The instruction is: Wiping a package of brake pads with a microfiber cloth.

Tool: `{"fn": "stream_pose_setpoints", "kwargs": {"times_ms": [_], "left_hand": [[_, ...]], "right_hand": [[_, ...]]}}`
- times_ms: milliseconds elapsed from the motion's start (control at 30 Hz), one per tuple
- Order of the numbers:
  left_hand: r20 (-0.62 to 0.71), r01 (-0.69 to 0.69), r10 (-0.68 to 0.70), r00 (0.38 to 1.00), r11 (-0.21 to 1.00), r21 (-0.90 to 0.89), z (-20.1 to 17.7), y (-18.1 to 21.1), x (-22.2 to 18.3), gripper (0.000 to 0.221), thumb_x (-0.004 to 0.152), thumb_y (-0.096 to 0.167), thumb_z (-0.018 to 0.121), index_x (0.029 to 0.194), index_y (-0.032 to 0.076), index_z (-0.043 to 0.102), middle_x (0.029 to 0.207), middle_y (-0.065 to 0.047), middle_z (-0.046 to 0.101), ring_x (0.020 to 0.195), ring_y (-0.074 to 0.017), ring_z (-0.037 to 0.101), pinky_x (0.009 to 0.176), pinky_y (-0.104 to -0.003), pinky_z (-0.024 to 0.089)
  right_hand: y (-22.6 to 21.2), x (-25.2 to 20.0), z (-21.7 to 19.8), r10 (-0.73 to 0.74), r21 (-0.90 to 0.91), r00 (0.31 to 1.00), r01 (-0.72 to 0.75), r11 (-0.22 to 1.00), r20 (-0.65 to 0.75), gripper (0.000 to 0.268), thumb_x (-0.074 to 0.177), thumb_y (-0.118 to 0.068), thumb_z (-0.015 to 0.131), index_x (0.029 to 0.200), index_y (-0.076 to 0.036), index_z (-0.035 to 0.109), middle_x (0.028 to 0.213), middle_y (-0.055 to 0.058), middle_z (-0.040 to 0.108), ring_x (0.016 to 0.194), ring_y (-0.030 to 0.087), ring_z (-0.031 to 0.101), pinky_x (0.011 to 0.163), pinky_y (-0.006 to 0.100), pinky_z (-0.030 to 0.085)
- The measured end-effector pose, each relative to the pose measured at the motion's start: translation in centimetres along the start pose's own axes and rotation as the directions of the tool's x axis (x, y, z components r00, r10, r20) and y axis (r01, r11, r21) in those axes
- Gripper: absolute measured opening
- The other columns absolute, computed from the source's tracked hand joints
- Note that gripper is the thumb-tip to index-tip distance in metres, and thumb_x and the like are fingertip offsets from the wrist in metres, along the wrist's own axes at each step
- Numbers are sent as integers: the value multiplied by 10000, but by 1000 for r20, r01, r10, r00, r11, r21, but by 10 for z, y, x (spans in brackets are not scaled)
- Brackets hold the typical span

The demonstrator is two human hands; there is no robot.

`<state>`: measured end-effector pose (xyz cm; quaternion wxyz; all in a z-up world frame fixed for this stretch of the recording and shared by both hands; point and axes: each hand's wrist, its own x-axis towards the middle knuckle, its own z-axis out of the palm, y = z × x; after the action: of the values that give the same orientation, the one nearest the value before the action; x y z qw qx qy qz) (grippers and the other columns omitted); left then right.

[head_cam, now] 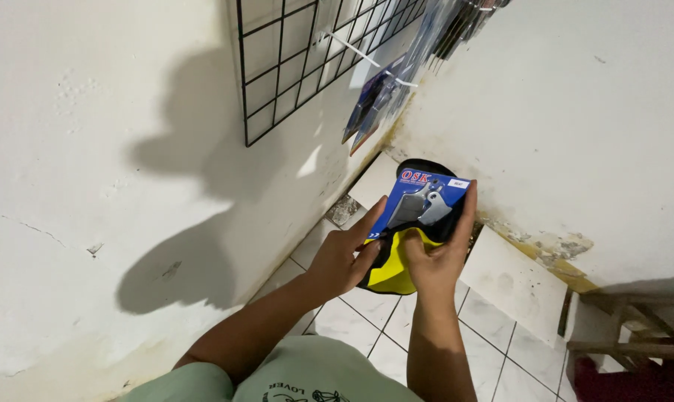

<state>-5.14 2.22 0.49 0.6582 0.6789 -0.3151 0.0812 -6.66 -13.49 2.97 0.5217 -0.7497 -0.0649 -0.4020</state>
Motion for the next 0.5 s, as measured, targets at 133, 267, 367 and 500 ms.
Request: {"fn": "stream_pose_setpoints", "kwargs": {"times_ms": [133, 267, 367, 500], "left_hand": [[7, -15, 15, 1000, 1000, 23, -5, 6, 2, 656, 955, 108, 571, 1579, 194, 384, 950, -251, 755, 777, -428, 728, 634, -439, 635], [13, 12, -13, 1000, 1000, 17, -8, 9, 5, 656, 960, 112, 556, 1585, 197, 376, 907, -246, 762, 714, -359, 738, 605, -417, 630], [34, 55, -55, 998, 998, 4, -8, 10, 1, 671, 951, 109, 556, 1590, 208, 375, 870, -230, 763, 729, -326, 741, 667, -386, 642], [30, 73, -72, 997, 997, -35, -9, 13, 9, 697, 933, 81, 564, 1593, 191, 367, 820, -242, 757, 684, -294, 741, 628, -366, 639]], "right_hand": [[5, -2, 1, -6, 27, 1000, 6, 1000, 7, 1035, 650, 160, 556, 1615, -30, 235, 1513, 271, 411, 1425, 296, 375, 1233, 449, 279], [5, -1, 0, -26, -13, 999, 26, 1000, 36, 1055, 658, 147, 600, 1622, -20, 206, 1519, 296, 409, 1419, 327, 388, 1209, 464, 304], [8, -6, -5, -1, -45, 998, 4, 999, 61, 1048, 672, 135, 603, 1623, -22, 192, 1517, 309, 427, 1420, 351, 404, 1192, 475, 329], [1, -1, 0, 62, 10, 995, -63, 998, 83, 1001, 704, 131, 580, 1616, -12, 191, 1530, 303, 408, 1416, 327, 368, 1186, 484, 330]]}}
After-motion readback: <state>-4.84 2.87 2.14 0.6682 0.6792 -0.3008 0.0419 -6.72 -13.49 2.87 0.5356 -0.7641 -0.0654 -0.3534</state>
